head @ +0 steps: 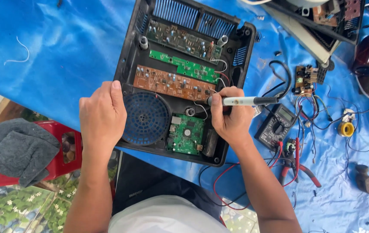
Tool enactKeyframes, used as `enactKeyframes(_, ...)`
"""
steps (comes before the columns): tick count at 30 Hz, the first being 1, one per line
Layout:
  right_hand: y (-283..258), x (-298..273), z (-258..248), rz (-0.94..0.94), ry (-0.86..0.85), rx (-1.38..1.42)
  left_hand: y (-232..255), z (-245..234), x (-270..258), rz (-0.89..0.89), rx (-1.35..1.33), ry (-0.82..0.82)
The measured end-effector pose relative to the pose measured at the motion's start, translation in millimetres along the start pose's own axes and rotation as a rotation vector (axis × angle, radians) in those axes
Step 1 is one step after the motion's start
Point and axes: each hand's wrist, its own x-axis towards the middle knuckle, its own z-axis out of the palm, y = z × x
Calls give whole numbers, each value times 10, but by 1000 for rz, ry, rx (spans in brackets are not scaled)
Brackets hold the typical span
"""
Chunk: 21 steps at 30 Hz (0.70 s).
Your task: Inspecting and refining solder joints on a circuit board using a soldering iron and marking them with a pen.
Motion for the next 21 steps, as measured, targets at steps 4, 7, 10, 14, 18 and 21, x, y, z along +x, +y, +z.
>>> enactKeyframes(4,50,-61,10,24,-4,-2,-17,7,-2,-32,4,-31)
enactKeyframes(7,65,-44,41,5,-2,10,-21,1,23,-36,-17,-41)
enactKeyframes(10,72,-44,27,5,0,29,7,-8,22,-65,-44,-68)
enactKeyframes(14,81,-39,12,17,-21,34,-17,-4,39,-72,-57,-74)
enactKeyframes(18,26,-8,-4,25,-36,50,22,-49,47,-89,-74,-97)
enactKeyframes(21,5,4,4,28,-36,40,23,-37,60,-105,-77,-108)
